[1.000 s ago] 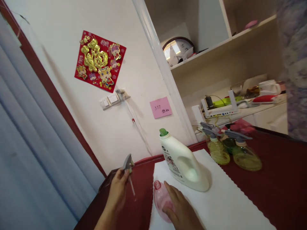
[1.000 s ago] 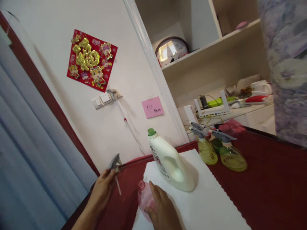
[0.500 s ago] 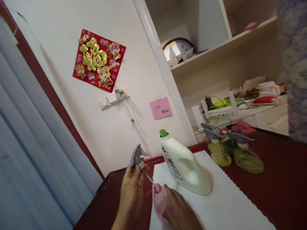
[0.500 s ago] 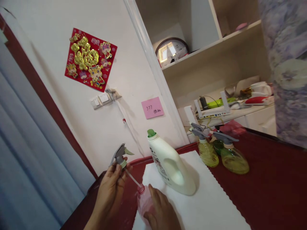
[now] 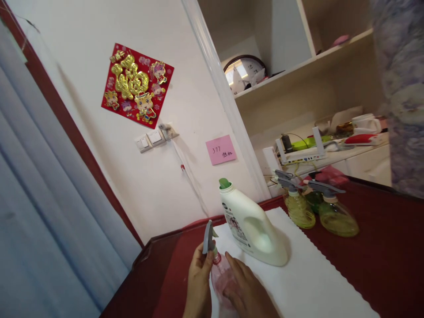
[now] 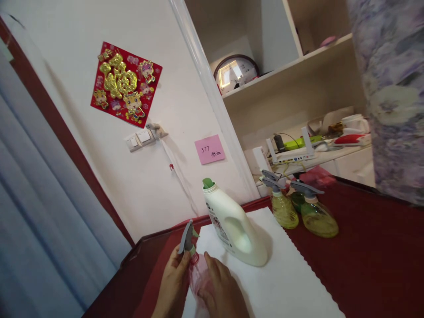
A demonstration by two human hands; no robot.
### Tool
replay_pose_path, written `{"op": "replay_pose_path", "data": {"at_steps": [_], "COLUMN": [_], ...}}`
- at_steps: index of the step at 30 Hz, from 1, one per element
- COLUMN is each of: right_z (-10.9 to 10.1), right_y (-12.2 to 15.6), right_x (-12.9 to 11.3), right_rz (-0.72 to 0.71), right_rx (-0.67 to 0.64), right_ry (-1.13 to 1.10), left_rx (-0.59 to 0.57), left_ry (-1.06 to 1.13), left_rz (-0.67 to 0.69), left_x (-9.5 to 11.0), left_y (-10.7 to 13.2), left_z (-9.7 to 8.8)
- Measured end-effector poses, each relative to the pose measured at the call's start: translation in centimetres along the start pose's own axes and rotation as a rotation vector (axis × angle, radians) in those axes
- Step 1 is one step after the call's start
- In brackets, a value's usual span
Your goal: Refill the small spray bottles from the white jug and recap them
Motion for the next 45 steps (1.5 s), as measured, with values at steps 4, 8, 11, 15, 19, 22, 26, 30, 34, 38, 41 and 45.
{"op": "replay_pose_path", "data": {"at_steps": [4, 8, 11, 15, 19, 22, 26, 30, 34, 38, 41, 45], "right_z": [0.0, 0.2, 0.8, 0.3, -3.2, -6.9, -10.1, -11.2, -11.3, -10.9, -10.6, -10.3], "right_y": [0.0, 0.1, 0.3, 0.6, 0.7, -0.3, -3.6, -6.7, -8.1, -8.3, -8.4, -8.6], "right_x": [0.2, 0.9, 1.6, 1.2, -2.1, -6.1, -10.2, -11.6, -12.5, -13.4, -14.0, -14.3], "right_rz": [-0.007, -0.054, -0.087, -0.087, -0.143, -0.289, -0.386, -0.410, -0.418, -0.391, -0.362, -0.301], "right_rx": [0.014, 0.039, 0.061, 0.243, 0.381, 0.325, -0.053, -0.360, -0.459, -0.535, -0.582, -0.622], "right_ry": [-0.015, -0.044, -0.065, -0.067, 0.034, 0.238, 0.601, 0.767, 0.816, 0.884, 0.928, 0.966], "left_rx": [-0.018, 0.015, 0.045, 0.048, 0.009, -0.034, -0.038, -0.009, 0.010, 0.012, 0.011, -0.005], "left_ry": [-0.008, -0.051, -0.067, -0.055, -0.017, 0.012, -0.022, -0.058, -0.154, -0.187, -0.173, -0.162], "left_rz": [0.004, 0.002, 0.023, 0.048, 0.085, 0.126, 0.115, 0.082, 0.036, 0.047, 0.038, 0.038], "left_x": [-0.7, 0.0, 0.4, -0.3, -1.7, -2.3, -3.1, -4.3, -5.3, -4.9, -4.4, -4.1], "left_y": [0.2, 0.8, 1.1, 1.0, 0.9, 1.2, 2.0, 2.5, 2.7, 3.0, 3.3, 3.3], "left_z": [-0.2, 0.4, 0.7, 0.7, 0.7, 0.9, 1.0, 1.0, 1.1, 1.1, 1.1, 1.1]}}
Point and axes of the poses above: each hand's wrist, its own y-axis away from the middle knuckle, its own z-axis out of the palm, x = y × z, the point moved 3 cm from there along -y, towards the middle knuckle, and after that the axes turned 5 degrees about -x, right-handed, at the moved point
